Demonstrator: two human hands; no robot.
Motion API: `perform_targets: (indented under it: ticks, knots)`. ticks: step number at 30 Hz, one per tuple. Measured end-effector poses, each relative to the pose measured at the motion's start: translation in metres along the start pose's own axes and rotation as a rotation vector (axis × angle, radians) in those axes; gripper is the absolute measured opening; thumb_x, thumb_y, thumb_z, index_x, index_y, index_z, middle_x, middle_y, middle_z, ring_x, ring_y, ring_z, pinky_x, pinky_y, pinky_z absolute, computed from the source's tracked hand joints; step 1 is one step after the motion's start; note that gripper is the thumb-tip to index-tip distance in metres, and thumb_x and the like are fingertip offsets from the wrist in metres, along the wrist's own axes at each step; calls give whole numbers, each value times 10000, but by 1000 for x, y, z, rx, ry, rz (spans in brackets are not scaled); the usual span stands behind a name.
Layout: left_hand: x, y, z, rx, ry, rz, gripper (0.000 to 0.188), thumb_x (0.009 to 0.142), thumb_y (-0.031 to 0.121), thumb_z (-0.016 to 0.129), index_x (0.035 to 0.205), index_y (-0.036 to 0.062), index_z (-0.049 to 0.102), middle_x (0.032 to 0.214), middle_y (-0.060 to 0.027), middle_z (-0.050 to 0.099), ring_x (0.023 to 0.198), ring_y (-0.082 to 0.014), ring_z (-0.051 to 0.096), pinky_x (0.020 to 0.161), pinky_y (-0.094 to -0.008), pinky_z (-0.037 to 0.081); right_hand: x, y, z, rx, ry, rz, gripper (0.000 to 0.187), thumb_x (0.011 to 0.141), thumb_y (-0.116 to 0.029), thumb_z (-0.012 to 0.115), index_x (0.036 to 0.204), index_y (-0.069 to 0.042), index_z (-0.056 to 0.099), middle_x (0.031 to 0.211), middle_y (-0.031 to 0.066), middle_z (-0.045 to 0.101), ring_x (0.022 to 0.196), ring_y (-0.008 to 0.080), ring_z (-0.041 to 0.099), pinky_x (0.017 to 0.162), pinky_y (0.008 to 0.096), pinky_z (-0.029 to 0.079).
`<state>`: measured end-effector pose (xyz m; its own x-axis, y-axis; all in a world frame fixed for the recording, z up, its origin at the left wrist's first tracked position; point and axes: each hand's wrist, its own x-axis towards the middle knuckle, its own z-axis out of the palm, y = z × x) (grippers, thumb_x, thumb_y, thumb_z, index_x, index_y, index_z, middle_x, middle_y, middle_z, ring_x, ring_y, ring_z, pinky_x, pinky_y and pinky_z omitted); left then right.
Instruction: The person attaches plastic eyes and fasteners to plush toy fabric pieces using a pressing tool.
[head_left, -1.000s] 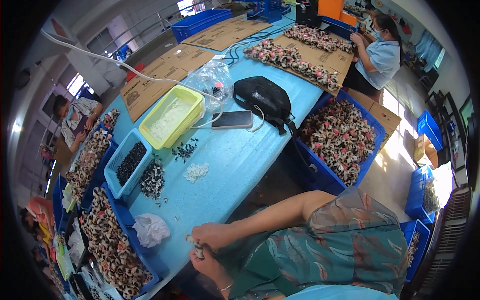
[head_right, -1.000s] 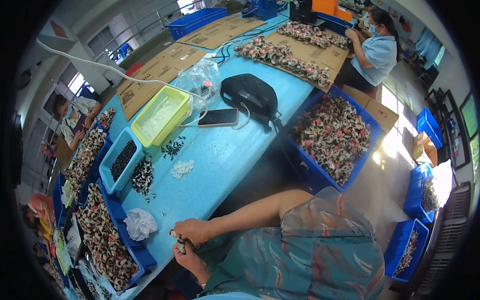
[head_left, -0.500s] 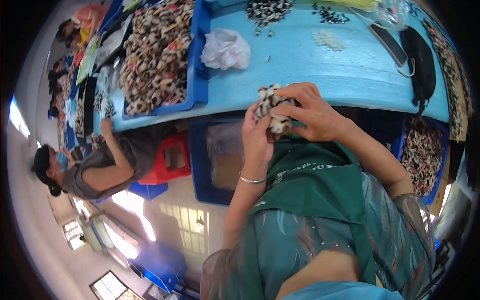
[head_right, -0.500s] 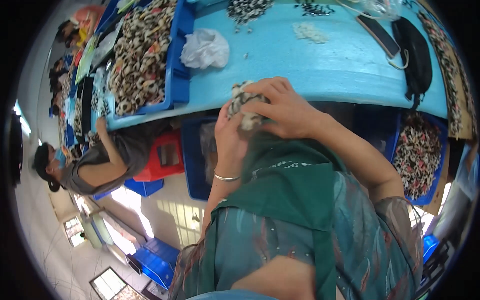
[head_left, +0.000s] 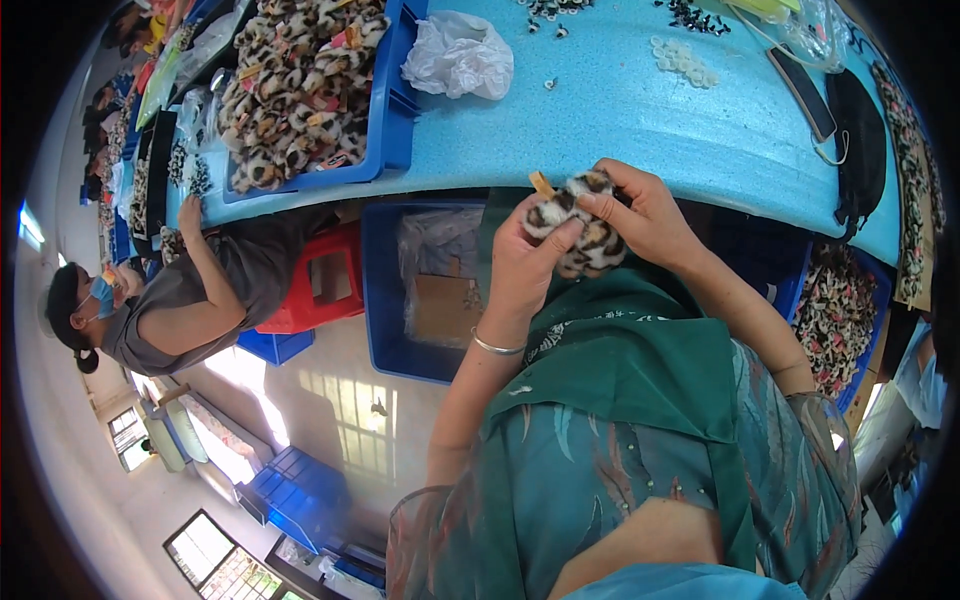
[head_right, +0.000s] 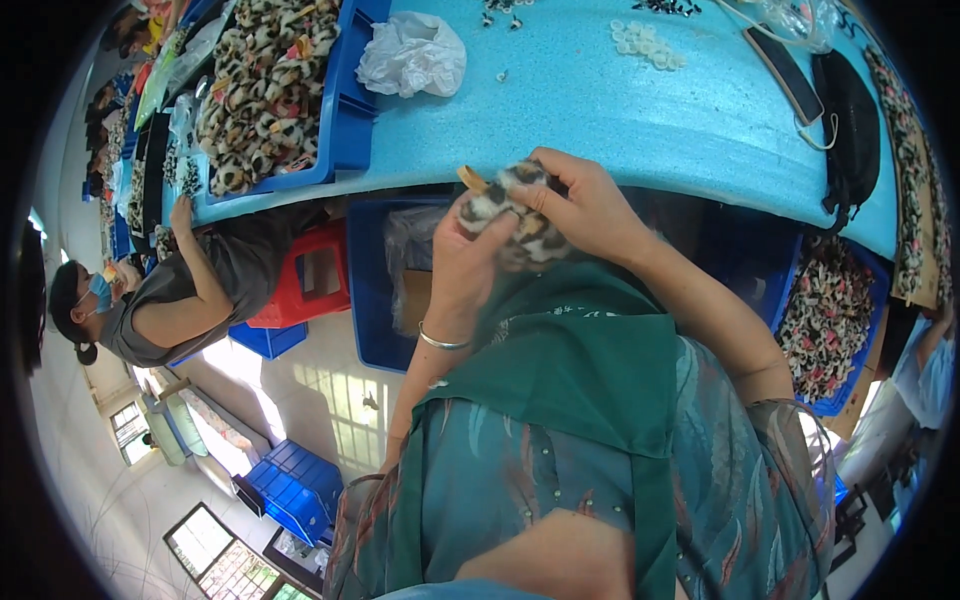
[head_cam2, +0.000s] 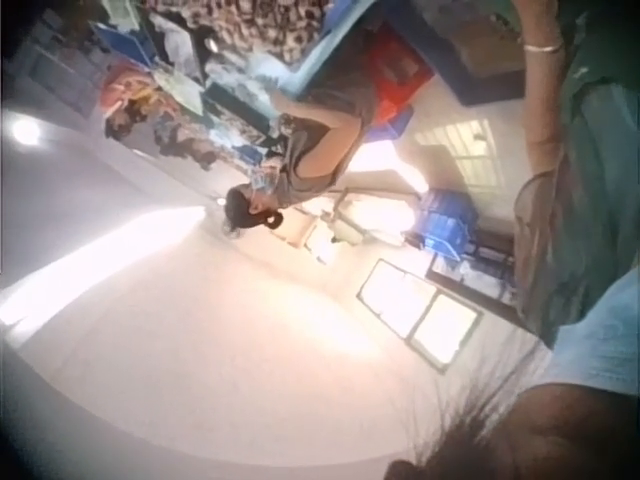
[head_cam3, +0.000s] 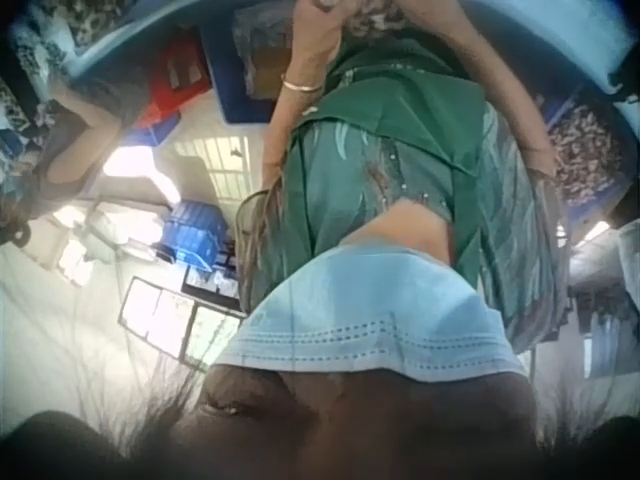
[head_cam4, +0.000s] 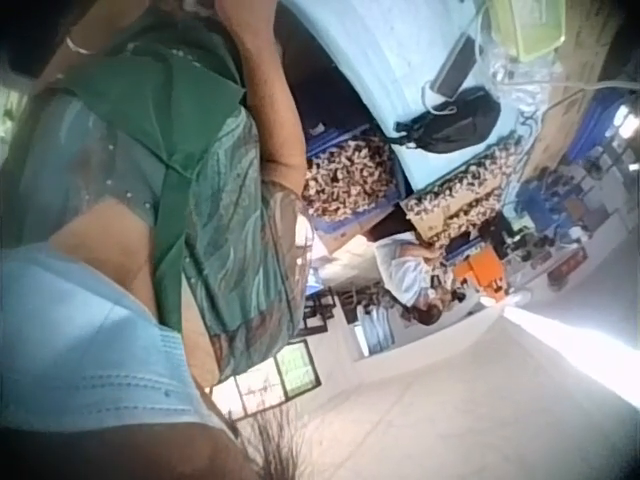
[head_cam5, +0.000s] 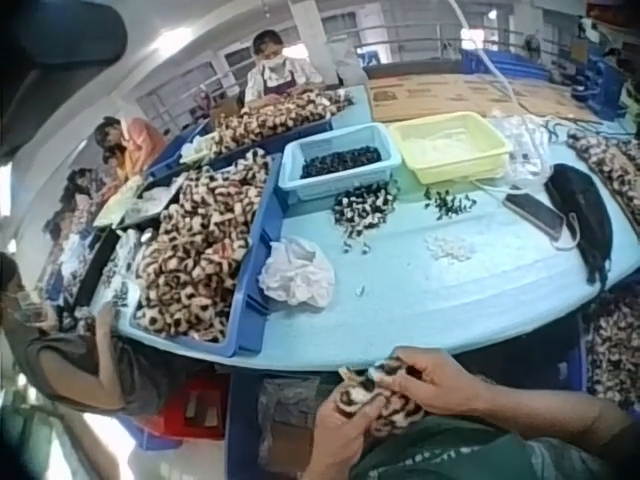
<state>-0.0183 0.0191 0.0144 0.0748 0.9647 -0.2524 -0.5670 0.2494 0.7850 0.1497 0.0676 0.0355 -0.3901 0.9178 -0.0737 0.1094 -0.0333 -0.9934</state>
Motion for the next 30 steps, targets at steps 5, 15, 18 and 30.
perform_targets:
  ticks: [5, 15, 18, 30]
  knots:
    - [-2, 5, 2, -284, -110, -229, 427, 810, -15, 697, 1202, -18, 528, 1092, -69, 622, 1007, -140, 601, 901, -300, 483, 2, 8, -2, -255, 57, -171, 149, 876, -145, 628, 878, -3, 582, 788, 74, 596, 686, 122, 529, 617, 294, 435]
    - [5, 2, -6, -292, 106, -38, 339, 923, 65, 595, 1237, -9, 492, 1123, -100, 619, 1009, -166, 610, 898, -316, 494, 115, 39, -75, -653, 216, -461, 133, 891, -103, 610, 1014, -53, 624, 946, 76, 605, 765, 163, 586, 697, 284, 476]
    - [7, 3, -6, -296, 171, -32, 313, 937, 84, 586, 1222, -9, 496, 1123, -94, 617, 1013, -159, 602, 898, -310, 488, 158, 43, -94, -867, 205, -603, 204, 900, -31, 562, 1092, -65, 624, 1081, 84, 574, 988, 243, 587, 827, 313, 481]
    - [17, 11, -5, -222, 271, -55, 233, 953, 125, 575, 1135, -19, 557, 1065, -82, 637, 941, -144, 613, 836, -295, 504, 155, 39, -103, -832, -134, -413, 153, 867, -87, 654, 995, -47, 579, 1021, 54, 566, 858, 173, 591, 755, 292, 485]
